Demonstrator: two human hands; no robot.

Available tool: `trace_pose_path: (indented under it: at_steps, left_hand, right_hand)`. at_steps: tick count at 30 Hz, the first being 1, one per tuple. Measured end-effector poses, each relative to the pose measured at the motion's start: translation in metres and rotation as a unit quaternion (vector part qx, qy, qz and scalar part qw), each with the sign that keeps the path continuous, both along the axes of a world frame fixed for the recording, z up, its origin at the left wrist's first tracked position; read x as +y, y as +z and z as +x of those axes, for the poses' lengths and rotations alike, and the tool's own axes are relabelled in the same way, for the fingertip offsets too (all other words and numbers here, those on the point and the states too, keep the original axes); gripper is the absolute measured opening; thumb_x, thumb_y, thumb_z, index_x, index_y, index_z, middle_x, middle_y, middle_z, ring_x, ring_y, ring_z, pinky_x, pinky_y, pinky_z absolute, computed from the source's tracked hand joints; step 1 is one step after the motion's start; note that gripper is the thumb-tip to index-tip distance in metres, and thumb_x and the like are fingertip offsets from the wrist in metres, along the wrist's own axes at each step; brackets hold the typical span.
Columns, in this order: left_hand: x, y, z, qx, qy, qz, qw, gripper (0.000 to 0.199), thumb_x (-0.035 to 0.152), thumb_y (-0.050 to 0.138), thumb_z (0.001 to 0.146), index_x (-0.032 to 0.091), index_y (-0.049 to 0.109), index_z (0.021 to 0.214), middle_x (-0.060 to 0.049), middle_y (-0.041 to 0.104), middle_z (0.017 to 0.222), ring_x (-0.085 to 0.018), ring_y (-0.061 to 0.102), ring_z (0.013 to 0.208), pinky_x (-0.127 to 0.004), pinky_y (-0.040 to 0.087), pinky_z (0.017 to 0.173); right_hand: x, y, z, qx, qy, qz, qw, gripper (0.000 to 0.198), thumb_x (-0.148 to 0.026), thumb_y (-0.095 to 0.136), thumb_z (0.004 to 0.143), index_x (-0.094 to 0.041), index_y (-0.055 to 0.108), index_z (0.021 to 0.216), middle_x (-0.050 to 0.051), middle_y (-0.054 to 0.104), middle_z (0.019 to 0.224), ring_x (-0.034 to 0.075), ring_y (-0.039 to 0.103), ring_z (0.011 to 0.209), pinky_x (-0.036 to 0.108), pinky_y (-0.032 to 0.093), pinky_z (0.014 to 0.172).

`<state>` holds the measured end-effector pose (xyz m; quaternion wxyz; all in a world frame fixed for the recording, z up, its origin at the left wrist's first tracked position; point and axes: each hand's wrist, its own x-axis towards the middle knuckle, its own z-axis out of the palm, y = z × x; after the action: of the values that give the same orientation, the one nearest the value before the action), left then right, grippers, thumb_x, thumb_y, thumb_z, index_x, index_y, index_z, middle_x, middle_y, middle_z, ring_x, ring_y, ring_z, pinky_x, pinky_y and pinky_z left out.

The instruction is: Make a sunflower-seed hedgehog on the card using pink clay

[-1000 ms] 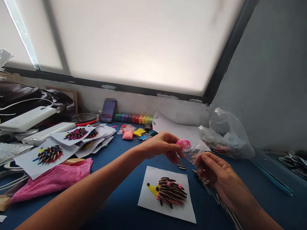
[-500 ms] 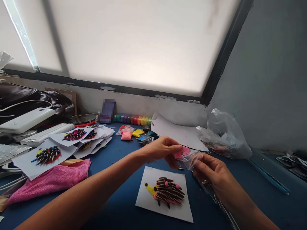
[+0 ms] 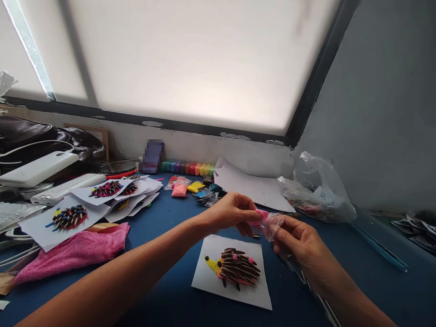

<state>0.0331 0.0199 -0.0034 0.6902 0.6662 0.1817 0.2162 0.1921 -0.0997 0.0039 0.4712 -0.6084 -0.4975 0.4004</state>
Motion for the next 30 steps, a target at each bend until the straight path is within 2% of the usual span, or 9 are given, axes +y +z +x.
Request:
trace_pose_path:
  at_steps: [2,4,8,13,17,20,26,30]
  left_hand:
    - [-0.001,0.001,-0.001,0.0,-0.014,0.004,1.0,0.043,0.05,0.077,0.072,0.01,0.063,0.079,-0.004,0.067,0.072,-0.011,0.064,0.054,-0.024,0.053,0.055]
    - [0.0,0.003,-0.002,0.002,-0.026,0.01,1.0,0.041,0.05,0.073,0.077,0.01,0.065,0.083,-0.005,0.068,0.076,-0.011,0.064,0.055,-0.025,0.054,0.057]
    - [0.004,0.003,-0.004,0.001,-0.024,0.016,1.0,0.037,0.048,0.065,0.085,0.01,0.068,0.085,-0.007,0.07,0.08,-0.011,0.064,0.058,-0.025,0.053,0.059]
    - [0.0,0.001,0.0,-0.006,-0.006,0.034,0.999,0.034,0.041,0.073,0.079,0.009,0.072,0.087,-0.005,0.067,0.073,-0.01,0.061,0.064,-0.024,0.051,0.064]
    - [-0.001,0.0,0.001,-0.042,0.031,-0.002,0.999,0.031,0.032,0.079,0.072,0.009,0.067,0.09,-0.001,0.064,0.068,-0.01,0.061,0.062,-0.024,0.05,0.061]
    - [0.003,0.0,0.0,-0.043,0.048,-0.02,0.998,0.024,0.027,0.076,0.075,0.008,0.064,0.082,-0.003,0.065,0.068,-0.01,0.062,0.06,-0.024,0.051,0.062]
    - [0.007,0.001,0.0,-0.007,0.063,-0.008,0.998,0.02,0.027,0.067,0.084,0.009,0.062,0.078,-0.001,0.063,0.063,-0.008,0.06,0.051,-0.021,0.05,0.053]
    - [0.006,-0.002,0.002,-0.013,0.08,-0.03,0.996,0.022,0.028,0.072,0.081,0.009,0.06,0.077,-0.003,0.064,0.064,-0.008,0.061,0.052,-0.021,0.05,0.053]
  right_hand:
    - [0.001,0.0,0.0,-0.004,-0.006,-0.003,1.0,0.037,-0.056,0.07,0.074,-0.019,0.064,0.078,-0.004,0.051,0.052,0.008,0.037,0.044,0.022,0.03,0.042]
    - [0.002,-0.001,0.001,-0.006,-0.019,0.006,1.0,0.036,-0.054,0.07,0.074,-0.019,0.063,0.076,-0.003,0.053,0.057,0.008,0.041,0.048,0.022,0.033,0.044]
    - [0.003,-0.005,0.006,-0.007,-0.029,0.02,0.999,0.037,-0.054,0.071,0.074,-0.02,0.064,0.084,-0.001,0.058,0.069,0.008,0.046,0.053,0.022,0.039,0.05]
    - [0.002,-0.009,0.006,-0.012,-0.013,0.017,1.0,0.038,-0.057,0.072,0.074,-0.02,0.063,0.082,-0.003,0.055,0.056,0.008,0.04,0.048,0.022,0.035,0.047]
    - [0.005,-0.01,0.005,-0.008,-0.039,0.021,0.999,0.038,-0.056,0.072,0.073,-0.02,0.063,0.082,-0.004,0.051,0.052,0.008,0.039,0.046,0.021,0.031,0.043]
    - [0.007,-0.011,0.006,-0.004,-0.069,0.029,0.997,0.043,-0.054,0.076,0.068,-0.019,0.061,0.086,-0.006,0.05,0.052,0.008,0.041,0.046,0.021,0.033,0.044]
    - [0.006,-0.011,0.003,-0.028,-0.119,0.069,0.99,0.052,-0.061,0.078,0.06,-0.024,0.042,0.064,-0.004,0.052,0.051,0.009,0.043,0.045,0.023,0.033,0.042]
    - [0.002,-0.009,-0.003,-0.069,-0.142,0.098,0.983,0.043,-0.059,0.079,0.062,-0.024,0.054,0.064,-0.002,0.054,0.057,0.012,0.049,0.049,0.025,0.039,0.047]
